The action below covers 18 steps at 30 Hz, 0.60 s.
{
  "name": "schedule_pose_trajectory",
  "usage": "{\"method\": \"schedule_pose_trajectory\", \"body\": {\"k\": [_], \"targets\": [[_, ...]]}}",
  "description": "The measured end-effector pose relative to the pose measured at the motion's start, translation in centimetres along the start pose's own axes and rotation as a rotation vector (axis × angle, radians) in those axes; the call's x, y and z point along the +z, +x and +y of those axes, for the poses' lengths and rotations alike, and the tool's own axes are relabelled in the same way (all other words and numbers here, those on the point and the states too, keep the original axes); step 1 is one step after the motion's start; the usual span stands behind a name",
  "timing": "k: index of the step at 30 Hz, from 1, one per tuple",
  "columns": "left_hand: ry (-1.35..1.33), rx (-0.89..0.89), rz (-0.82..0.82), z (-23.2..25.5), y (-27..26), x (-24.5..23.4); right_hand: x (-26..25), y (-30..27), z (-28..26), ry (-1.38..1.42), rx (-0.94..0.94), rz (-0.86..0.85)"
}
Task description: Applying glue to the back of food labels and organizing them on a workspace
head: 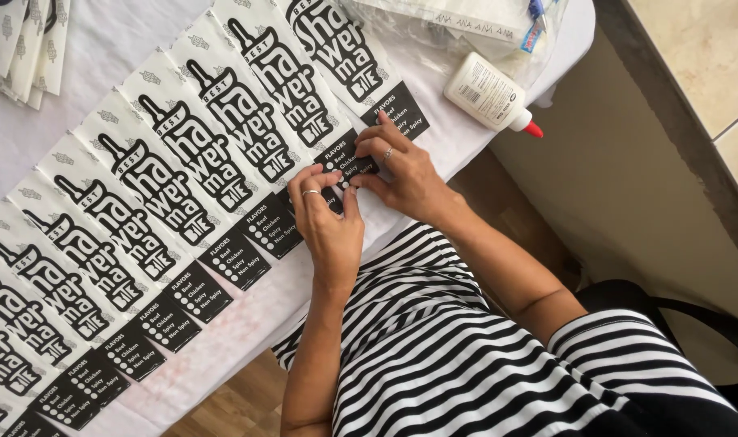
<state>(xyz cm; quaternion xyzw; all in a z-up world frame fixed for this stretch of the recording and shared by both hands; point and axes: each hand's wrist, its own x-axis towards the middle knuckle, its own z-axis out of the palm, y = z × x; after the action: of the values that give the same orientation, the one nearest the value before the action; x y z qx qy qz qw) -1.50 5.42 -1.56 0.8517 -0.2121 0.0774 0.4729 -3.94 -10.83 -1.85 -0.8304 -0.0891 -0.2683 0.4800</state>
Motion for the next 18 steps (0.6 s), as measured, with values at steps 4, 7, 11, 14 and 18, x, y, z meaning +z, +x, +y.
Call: {"method": "schedule_pose_trajectory", "body": {"k": [4, 7, 11, 14, 18], "targets": [[-0.041, -0.024, -0.034, 0.7, 0.4, -0.9, -0.8, 0.0, 0.2, 0.024, 0.058, -0.026], [-0.042, -0.008, -0.057, 1.1, 0.1, -1.0, -1.3, 0.6, -0.5, 0.066, 0.083, -0.046], [-0.016, -0.026, 0.003, 1.2, 0.1, 0.0, -1.1, 0.2, -0.5, 0.035, 0.083, -0.072], [0.035, -0.005, 0.019, 0.2, 0.1, 0.8, -1.3, 0.3, -0.6, 0.015, 0.09, -0.051], [-0.105, -0.014, -0.048, 0.8, 0.2, -0.6, -1.5, 0.8, -1.2, 0.011, 0.088, -0.081]]}}
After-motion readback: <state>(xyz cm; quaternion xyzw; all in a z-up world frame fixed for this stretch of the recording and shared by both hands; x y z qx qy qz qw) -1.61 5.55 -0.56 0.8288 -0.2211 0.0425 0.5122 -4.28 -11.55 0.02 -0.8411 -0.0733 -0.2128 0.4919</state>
